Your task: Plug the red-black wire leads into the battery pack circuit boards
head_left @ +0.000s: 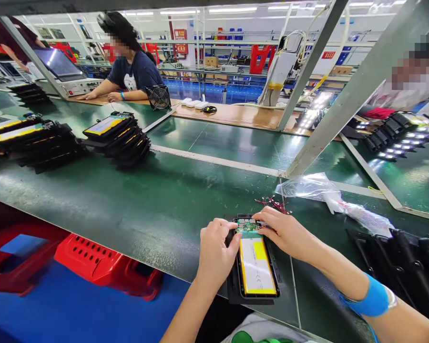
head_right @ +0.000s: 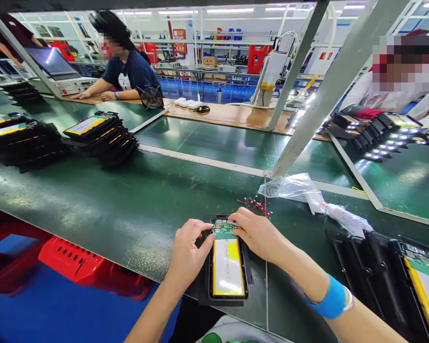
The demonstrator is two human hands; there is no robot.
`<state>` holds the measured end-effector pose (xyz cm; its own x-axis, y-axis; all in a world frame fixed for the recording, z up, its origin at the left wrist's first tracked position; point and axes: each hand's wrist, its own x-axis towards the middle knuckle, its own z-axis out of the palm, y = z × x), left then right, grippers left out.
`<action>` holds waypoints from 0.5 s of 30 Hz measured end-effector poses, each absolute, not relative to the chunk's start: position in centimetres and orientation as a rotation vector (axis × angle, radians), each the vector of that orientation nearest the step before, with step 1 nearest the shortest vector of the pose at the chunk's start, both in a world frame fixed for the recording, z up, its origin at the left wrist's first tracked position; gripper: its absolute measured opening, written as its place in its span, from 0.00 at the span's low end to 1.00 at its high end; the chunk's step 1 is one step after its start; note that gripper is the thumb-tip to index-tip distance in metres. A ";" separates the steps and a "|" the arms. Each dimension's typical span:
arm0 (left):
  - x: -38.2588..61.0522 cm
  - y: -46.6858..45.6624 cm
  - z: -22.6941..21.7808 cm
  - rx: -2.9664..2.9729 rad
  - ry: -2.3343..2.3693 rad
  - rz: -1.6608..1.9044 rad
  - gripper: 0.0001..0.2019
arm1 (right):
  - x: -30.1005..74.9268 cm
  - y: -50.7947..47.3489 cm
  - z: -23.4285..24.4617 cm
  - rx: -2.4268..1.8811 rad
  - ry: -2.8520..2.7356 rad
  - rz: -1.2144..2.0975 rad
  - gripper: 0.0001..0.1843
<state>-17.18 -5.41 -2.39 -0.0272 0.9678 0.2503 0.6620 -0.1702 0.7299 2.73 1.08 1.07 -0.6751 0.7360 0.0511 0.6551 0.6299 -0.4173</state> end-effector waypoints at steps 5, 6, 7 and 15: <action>-15.1 -4.0 -1.2 2.089 1.683 0.859 0.10 | 4.7 -0.6 1.3 -1.322 -2.447 0.597 0.20; -14.9 -3.7 -1.1 2.110 1.678 0.836 0.07 | 4.8 -1.0 1.3 -1.361 -2.413 0.614 0.19; -14.7 -3.5 -1.1 2.115 1.676 0.825 0.06 | 4.9 -1.3 1.3 -1.401 -2.379 0.628 0.19; -15.5 -3.6 -1.4 1.922 1.518 0.992 0.07 | 1.7 -2.0 1.3 -1.659 -2.610 0.421 0.10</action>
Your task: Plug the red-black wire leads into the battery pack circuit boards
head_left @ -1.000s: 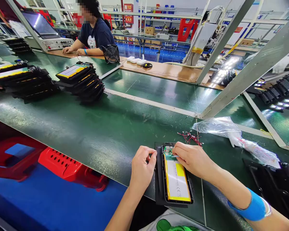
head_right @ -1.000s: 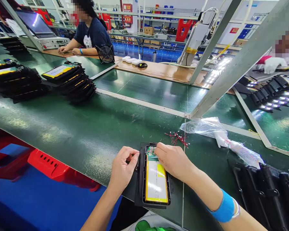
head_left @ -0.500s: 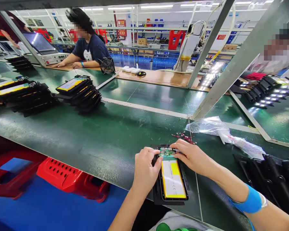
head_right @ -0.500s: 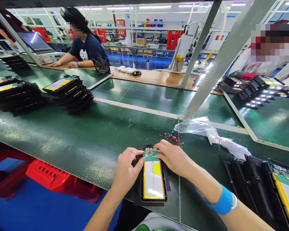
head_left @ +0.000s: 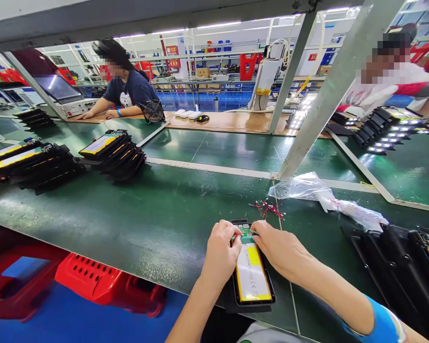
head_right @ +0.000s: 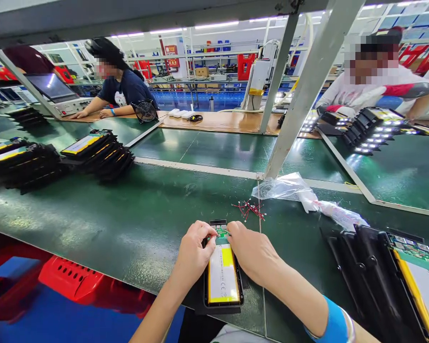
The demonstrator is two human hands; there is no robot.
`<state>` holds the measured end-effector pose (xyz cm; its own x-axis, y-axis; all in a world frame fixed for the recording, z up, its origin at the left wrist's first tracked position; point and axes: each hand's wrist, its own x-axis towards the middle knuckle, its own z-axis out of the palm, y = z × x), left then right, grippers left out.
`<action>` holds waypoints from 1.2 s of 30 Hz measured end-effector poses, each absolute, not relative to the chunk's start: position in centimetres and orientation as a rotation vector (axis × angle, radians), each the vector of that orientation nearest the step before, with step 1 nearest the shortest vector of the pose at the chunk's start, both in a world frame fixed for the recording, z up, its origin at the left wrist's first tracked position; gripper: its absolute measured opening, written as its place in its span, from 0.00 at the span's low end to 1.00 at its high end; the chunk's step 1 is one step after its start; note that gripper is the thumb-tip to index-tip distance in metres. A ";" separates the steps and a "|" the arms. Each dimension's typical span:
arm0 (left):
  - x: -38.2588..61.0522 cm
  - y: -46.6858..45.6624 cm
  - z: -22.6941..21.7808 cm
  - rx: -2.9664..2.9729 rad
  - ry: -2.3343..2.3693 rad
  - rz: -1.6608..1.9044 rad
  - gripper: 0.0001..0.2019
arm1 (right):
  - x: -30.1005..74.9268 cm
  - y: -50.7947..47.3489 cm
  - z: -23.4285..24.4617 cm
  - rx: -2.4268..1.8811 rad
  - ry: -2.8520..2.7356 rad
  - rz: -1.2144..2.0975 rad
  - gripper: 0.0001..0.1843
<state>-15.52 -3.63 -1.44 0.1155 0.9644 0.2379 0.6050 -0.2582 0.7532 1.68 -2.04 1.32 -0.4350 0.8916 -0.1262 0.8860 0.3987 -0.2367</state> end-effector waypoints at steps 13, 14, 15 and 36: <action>-15.0 -2.7 -0.7 1.994 1.615 0.809 0.07 | 0.5 -0.7 1.8 -1.442 -2.703 0.360 0.12; -15.0 -2.7 -0.7 2.000 1.614 0.808 0.08 | 0.5 -0.7 1.9 -1.426 -2.709 0.360 0.12; -15.0 -2.7 -0.7 2.004 1.614 0.808 0.08 | 0.5 -0.7 1.8 -1.413 -2.715 0.363 0.13; -15.0 -2.5 -0.3 2.135 1.634 0.631 0.08 | 0.1 -0.1 1.7 -1.352 -2.741 0.378 0.11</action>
